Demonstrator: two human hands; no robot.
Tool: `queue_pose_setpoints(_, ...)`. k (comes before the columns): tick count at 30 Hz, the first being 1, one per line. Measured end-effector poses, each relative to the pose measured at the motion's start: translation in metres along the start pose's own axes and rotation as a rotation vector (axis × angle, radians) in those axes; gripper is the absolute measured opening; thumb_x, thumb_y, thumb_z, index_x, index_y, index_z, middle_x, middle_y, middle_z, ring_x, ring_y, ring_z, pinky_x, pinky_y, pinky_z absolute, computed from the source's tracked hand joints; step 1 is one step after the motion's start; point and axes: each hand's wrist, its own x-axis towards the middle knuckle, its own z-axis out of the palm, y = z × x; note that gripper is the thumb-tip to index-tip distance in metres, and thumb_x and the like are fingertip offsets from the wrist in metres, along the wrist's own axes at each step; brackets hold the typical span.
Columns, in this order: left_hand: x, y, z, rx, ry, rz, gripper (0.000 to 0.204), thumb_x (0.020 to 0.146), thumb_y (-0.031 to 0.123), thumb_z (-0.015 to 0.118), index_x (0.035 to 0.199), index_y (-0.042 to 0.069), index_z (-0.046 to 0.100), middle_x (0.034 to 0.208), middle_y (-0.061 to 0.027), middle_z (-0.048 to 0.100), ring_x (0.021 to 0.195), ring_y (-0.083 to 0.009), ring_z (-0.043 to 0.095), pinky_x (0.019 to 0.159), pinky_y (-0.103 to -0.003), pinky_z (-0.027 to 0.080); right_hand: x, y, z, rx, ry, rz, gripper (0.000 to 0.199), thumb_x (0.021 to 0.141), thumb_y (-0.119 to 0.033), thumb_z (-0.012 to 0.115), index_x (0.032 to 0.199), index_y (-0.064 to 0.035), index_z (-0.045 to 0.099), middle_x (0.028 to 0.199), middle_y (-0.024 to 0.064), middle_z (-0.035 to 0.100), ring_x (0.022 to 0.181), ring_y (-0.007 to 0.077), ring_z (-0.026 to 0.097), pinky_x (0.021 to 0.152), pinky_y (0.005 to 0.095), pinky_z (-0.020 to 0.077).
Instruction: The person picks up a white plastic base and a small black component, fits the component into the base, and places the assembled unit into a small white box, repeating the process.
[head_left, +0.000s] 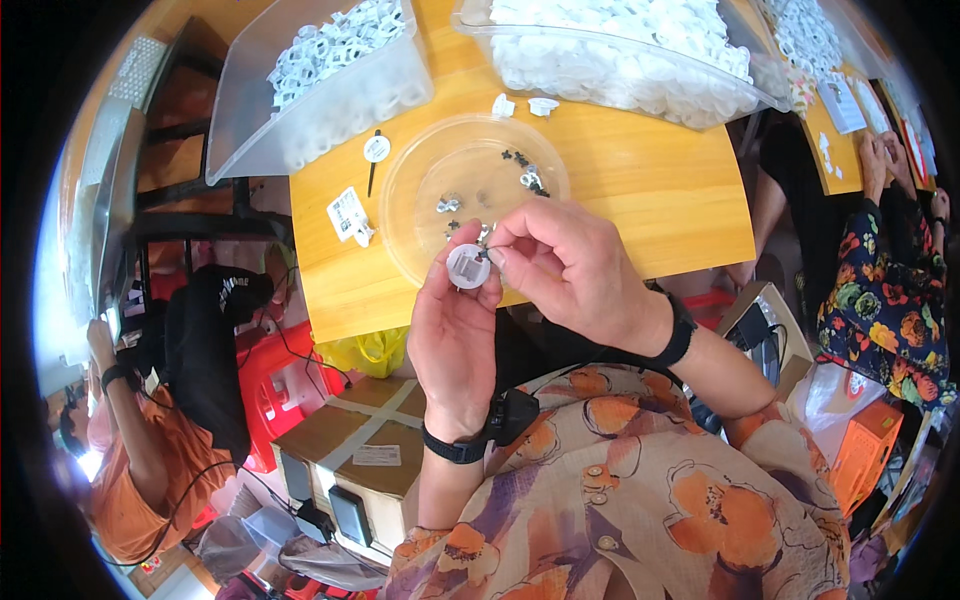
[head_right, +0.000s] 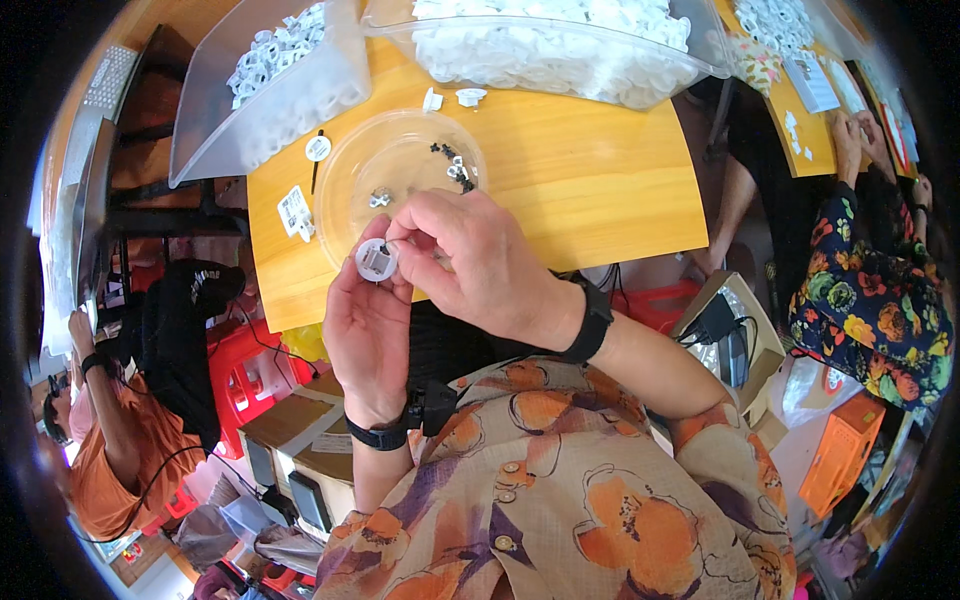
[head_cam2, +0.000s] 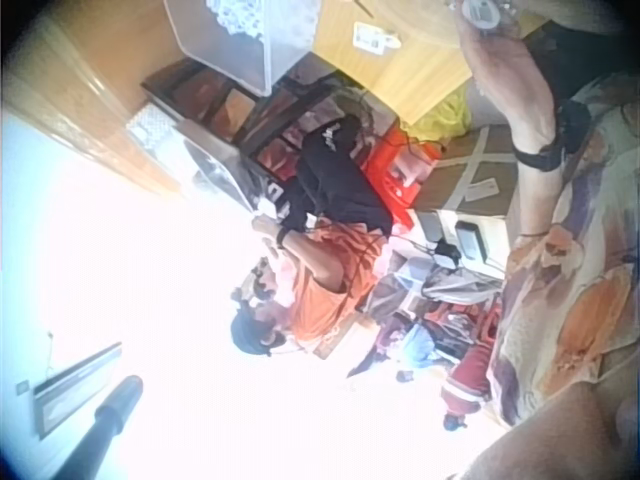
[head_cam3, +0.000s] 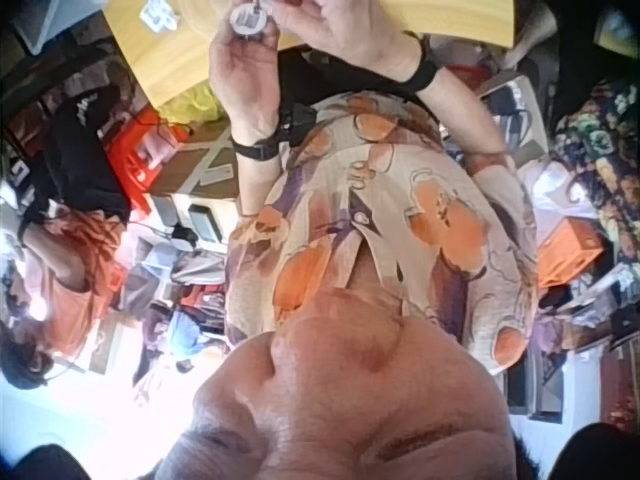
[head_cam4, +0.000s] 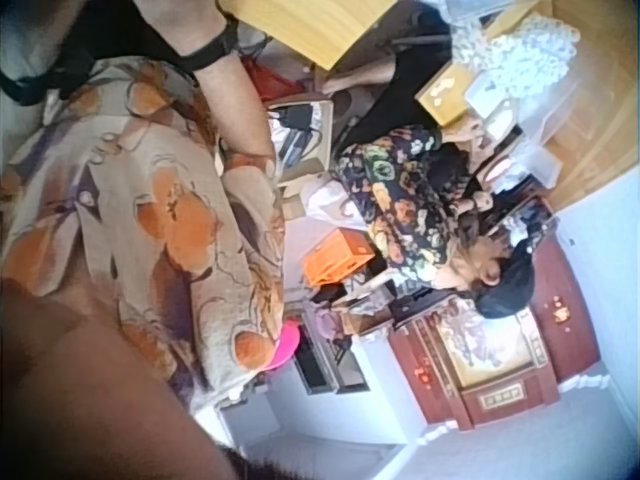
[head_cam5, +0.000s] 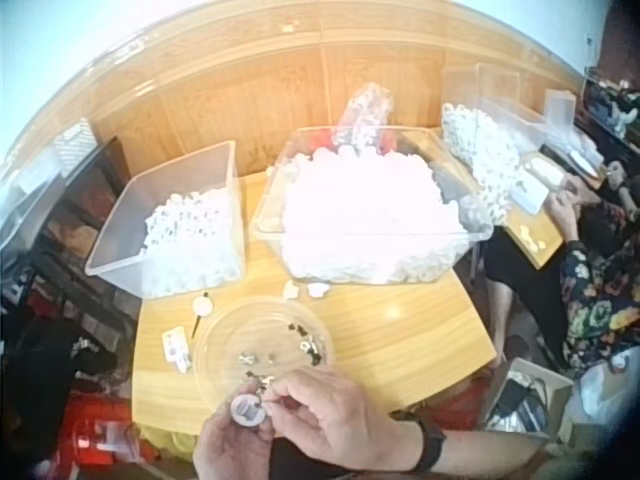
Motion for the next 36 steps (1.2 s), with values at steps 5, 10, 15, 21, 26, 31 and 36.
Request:
queue_pose_setpoints(5, -0.001, -0.003, -0.007, 0.003, -0.104, -0.037, 0.043, 0.101, 0.022, 0.034, 0.133, -0.005, 0.039, 0.129, -0.0137, 0.05, 0.119, -0.0204, 0.048, 0.104, -0.036, 0.035, -0.002, -0.001, 0.007, -0.119, 0.086, -0.048, 0.011, 0.078, -0.011, 0.063, 0.084, -0.0079, 0.054, 0.077, 0.0045, 0.058, 0.072, 0.0241, 0.058, 0.067, 0.0353, 0.0391)
queue_pose_setpoints(10, -0.003, -0.004, -0.003, 0.043, -0.144, 0.008, 0.041, 0.101, 0.022, 0.036, 0.133, -0.004, 0.04, 0.125, -0.0127, 0.051, 0.118, -0.0205, 0.048, 0.103, -0.036, 0.036, -0.004, -0.001, 0.011, -0.217, 0.102, -0.09, 0.011, 0.079, -0.014, 0.062, 0.084, -0.0084, 0.054, 0.077, 0.0037, 0.057, 0.07, 0.0225, 0.057, 0.068, 0.0347, 0.0371)
queue_pose_setpoints(15, -0.003, -0.008, -0.007, 0.112, -0.139, 0.063, 0.036, 0.101, 0.02, 0.038, 0.128, -0.003, 0.044, 0.121, -0.0124, 0.053, 0.115, -0.0207, 0.05, 0.101, -0.036, 0.038, -0.005, 0.0, 0.014, -0.242, 0.109, -0.116, 0.011, 0.081, -0.016, 0.061, 0.085, -0.008, 0.054, 0.077, 0.0036, 0.057, 0.069, 0.0222, 0.057, 0.069, 0.0341, 0.0366)
queue_pose_setpoints(21, -0.004, -0.007, -0.013, 0.187, -0.117, 0.119, 0.031, 0.099, 0.017, 0.044, 0.125, 0.0, 0.047, 0.117, -0.0107, 0.056, 0.108, -0.0186, 0.055, 0.097, -0.034, 0.042, -0.006, 0.002, 0.017, -0.134, 0.115, -0.09, 0.009, 0.08, -0.01, 0.062, 0.082, -0.0057, 0.054, 0.074, 0.0081, 0.059, 0.066, 0.0282, 0.057, 0.064, 0.0377, 0.0412)
queue_pose_setpoints(26, -0.004, -0.007, -0.017, 0.237, -0.111, 0.146, 0.031, 0.099, 0.017, 0.045, 0.125, 0.0, 0.047, 0.115, -0.0107, 0.058, 0.106, -0.0178, 0.057, 0.096, -0.033, 0.043, -0.004, 0.007, 0.012, -0.026, 0.067, -0.157, 0.01, 0.08, -0.007, 0.062, 0.079, -0.0036, 0.052, 0.071, 0.0111, 0.057, 0.064, 0.0306, 0.058, 0.058, 0.0386, 0.0449)
queue_pose_setpoints(31, -0.005, -0.009, -0.011, 0.187, -0.122, 0.143, 0.031, 0.098, 0.017, 0.046, 0.124, 0.0, 0.048, 0.116, -0.0114, 0.058, 0.108, -0.0201, 0.056, 0.098, -0.034, 0.043, -0.006, 0.002, 0.016, 0.046, 0.121, -0.072, 0.012, 0.079, -0.006, 0.063, 0.079, -0.0032, 0.051, 0.071, 0.0111, 0.056, 0.064, 0.0293, 0.057, 0.056, 0.0374, 0.0451)
queue_pose_setpoints(36, -0.005, -0.009, -0.012, 0.222, -0.114, 0.165, 0.03, 0.098, 0.016, 0.048, 0.124, 0.001, 0.049, 0.117, -0.0122, 0.057, 0.11, -0.0216, 0.056, 0.098, -0.036, 0.043, -0.004, -0.001, 0.011, 0.033, 0.087, -0.081, 0.012, 0.079, -0.006, 0.063, 0.079, -0.0029, 0.051, 0.072, 0.0107, 0.056, 0.063, 0.0285, 0.057, 0.055, 0.037, 0.0454)
